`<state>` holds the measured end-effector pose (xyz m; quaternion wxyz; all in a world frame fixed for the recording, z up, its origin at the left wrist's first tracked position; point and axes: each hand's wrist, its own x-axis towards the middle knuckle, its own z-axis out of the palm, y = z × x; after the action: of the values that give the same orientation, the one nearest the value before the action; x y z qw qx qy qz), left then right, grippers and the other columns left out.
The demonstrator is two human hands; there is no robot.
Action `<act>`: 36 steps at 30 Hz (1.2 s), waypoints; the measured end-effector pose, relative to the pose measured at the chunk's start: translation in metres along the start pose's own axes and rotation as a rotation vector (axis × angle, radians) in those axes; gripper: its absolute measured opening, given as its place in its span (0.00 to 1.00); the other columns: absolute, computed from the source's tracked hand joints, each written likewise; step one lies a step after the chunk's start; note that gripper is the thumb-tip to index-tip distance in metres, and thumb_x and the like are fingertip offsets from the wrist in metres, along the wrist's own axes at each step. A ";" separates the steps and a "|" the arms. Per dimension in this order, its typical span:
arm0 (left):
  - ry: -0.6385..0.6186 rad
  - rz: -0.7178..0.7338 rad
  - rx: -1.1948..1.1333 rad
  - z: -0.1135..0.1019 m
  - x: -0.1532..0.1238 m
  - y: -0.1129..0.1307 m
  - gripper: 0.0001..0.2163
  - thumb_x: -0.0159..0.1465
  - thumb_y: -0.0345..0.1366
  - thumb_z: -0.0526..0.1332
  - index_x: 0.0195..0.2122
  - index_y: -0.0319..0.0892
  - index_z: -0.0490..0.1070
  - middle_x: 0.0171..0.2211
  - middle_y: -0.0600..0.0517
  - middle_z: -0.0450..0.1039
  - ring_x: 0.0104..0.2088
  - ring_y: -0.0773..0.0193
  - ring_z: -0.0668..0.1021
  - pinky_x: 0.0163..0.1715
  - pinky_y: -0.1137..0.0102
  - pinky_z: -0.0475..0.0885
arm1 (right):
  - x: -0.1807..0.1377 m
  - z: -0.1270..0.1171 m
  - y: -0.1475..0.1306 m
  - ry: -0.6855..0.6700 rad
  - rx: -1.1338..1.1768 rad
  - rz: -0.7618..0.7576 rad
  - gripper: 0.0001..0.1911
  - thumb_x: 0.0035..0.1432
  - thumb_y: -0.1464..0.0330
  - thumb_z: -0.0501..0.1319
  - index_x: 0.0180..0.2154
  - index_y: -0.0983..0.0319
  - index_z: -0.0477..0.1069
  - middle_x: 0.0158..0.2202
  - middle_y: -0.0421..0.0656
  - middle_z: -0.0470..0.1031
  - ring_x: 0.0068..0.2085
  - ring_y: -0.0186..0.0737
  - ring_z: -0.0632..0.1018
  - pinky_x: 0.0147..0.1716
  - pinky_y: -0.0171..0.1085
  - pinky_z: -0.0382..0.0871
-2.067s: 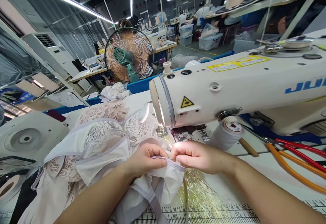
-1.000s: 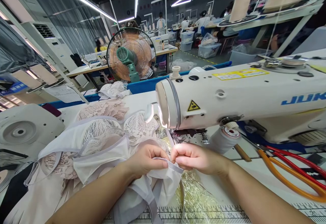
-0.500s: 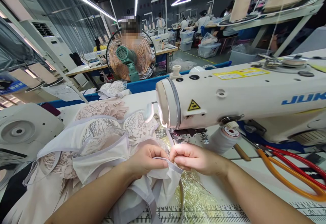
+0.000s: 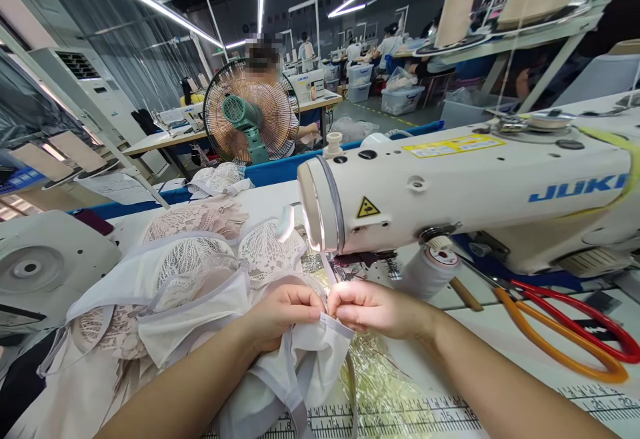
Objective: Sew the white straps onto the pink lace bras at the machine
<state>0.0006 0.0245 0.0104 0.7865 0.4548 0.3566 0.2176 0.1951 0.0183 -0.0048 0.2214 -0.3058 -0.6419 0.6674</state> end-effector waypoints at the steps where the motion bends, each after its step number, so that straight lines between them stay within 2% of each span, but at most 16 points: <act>1: -0.001 -0.006 -0.004 0.000 0.000 0.000 0.15 0.41 0.41 0.69 0.21 0.35 0.68 0.18 0.56 0.64 0.20 0.74 0.63 0.22 0.75 0.54 | 0.000 0.000 -0.001 0.001 -0.001 0.002 0.17 0.54 0.55 0.57 0.30 0.64 0.64 0.20 0.34 0.58 0.21 0.29 0.59 0.22 0.31 0.52; 4: -0.015 -0.021 -0.006 0.000 -0.001 0.000 0.15 0.41 0.41 0.69 0.22 0.35 0.68 0.18 0.57 0.63 0.18 0.76 0.62 0.20 0.76 0.52 | 0.000 0.001 -0.003 0.002 -0.014 0.001 0.17 0.54 0.55 0.57 0.30 0.64 0.64 0.20 0.34 0.58 0.21 0.29 0.59 0.22 0.31 0.52; 8: -0.035 -0.008 0.012 -0.001 -0.002 0.000 0.15 0.41 0.39 0.69 0.25 0.35 0.69 0.21 0.55 0.66 0.20 0.74 0.66 0.21 0.76 0.56 | 0.001 0.001 -0.004 -0.010 -0.016 -0.022 0.17 0.54 0.55 0.57 0.29 0.63 0.63 0.20 0.34 0.57 0.21 0.28 0.58 0.21 0.31 0.51; 12: -0.013 -0.006 0.041 -0.001 -0.003 -0.001 0.15 0.40 0.40 0.70 0.25 0.35 0.69 0.21 0.55 0.67 0.21 0.73 0.67 0.21 0.76 0.56 | 0.001 0.003 -0.005 -0.002 -0.010 -0.025 0.17 0.54 0.54 0.57 0.29 0.63 0.63 0.20 0.34 0.56 0.22 0.28 0.58 0.21 0.31 0.51; 18: -0.023 0.032 0.083 -0.001 -0.003 -0.002 0.15 0.42 0.41 0.69 0.25 0.35 0.69 0.23 0.54 0.67 0.22 0.73 0.67 0.24 0.76 0.58 | -0.001 0.003 -0.010 -0.004 -0.065 -0.030 0.13 0.56 0.60 0.56 0.29 0.63 0.62 0.20 0.34 0.59 0.22 0.28 0.60 0.22 0.31 0.54; 21: -0.009 0.094 0.168 -0.001 -0.003 0.000 0.14 0.45 0.41 0.67 0.25 0.36 0.69 0.23 0.54 0.66 0.24 0.72 0.66 0.25 0.75 0.59 | -0.003 0.002 -0.012 0.041 -0.122 -0.023 0.11 0.57 0.63 0.56 0.29 0.64 0.63 0.23 0.36 0.61 0.25 0.30 0.63 0.24 0.31 0.57; 24: 0.031 0.203 0.303 0.001 -0.004 0.003 0.10 0.48 0.38 0.65 0.25 0.37 0.67 0.23 0.54 0.65 0.25 0.71 0.66 0.26 0.75 0.59 | -0.006 0.001 -0.014 0.090 -0.155 -0.040 0.08 0.56 0.65 0.55 0.30 0.64 0.64 0.26 0.37 0.62 0.27 0.31 0.65 0.27 0.32 0.60; 26: 0.063 0.288 0.405 0.002 -0.004 0.005 0.07 0.50 0.35 0.62 0.25 0.37 0.66 0.24 0.54 0.65 0.26 0.70 0.66 0.28 0.74 0.60 | -0.007 0.001 -0.014 0.120 -0.182 -0.046 0.07 0.53 0.66 0.59 0.33 0.63 0.64 0.27 0.37 0.63 0.28 0.31 0.65 0.27 0.31 0.60; 29: 0.129 0.461 0.610 0.003 -0.005 0.007 0.03 0.52 0.31 0.59 0.25 0.39 0.65 0.25 0.53 0.65 0.27 0.69 0.67 0.29 0.73 0.62 | -0.005 0.005 -0.012 0.172 -0.209 -0.016 0.17 0.44 0.69 0.65 0.37 0.62 0.63 0.29 0.36 0.64 0.26 0.29 0.63 0.23 0.29 0.57; 31: 0.142 0.630 0.785 0.003 -0.006 0.007 0.02 0.53 0.29 0.57 0.25 0.40 0.64 0.25 0.53 0.65 0.28 0.68 0.67 0.29 0.73 0.63 | -0.002 0.009 -0.011 0.202 -0.207 -0.012 0.17 0.45 0.71 0.63 0.38 0.61 0.60 0.28 0.36 0.64 0.25 0.28 0.62 0.22 0.29 0.56; 33: 0.112 0.812 0.971 0.002 -0.008 0.007 0.02 0.54 0.28 0.55 0.26 0.40 0.63 0.26 0.52 0.66 0.29 0.67 0.68 0.29 0.72 0.64 | 0.000 0.012 -0.010 0.269 -0.254 -0.062 0.13 0.48 0.72 0.59 0.37 0.61 0.59 0.26 0.35 0.63 0.25 0.29 0.63 0.22 0.29 0.58; 36: 0.080 0.971 1.224 0.003 -0.011 0.006 0.05 0.56 0.27 0.52 0.28 0.41 0.65 0.28 0.50 0.67 0.28 0.67 0.68 0.28 0.72 0.65 | -0.001 0.015 -0.011 0.428 -0.469 -0.175 0.08 0.48 0.74 0.55 0.34 0.61 0.60 0.24 0.36 0.62 0.25 0.30 0.64 0.23 0.30 0.59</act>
<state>-0.0049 0.0185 0.0204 0.1990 0.9046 0.2023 0.3179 0.1844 0.0075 0.0065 0.3310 -0.4256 -0.7409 0.4004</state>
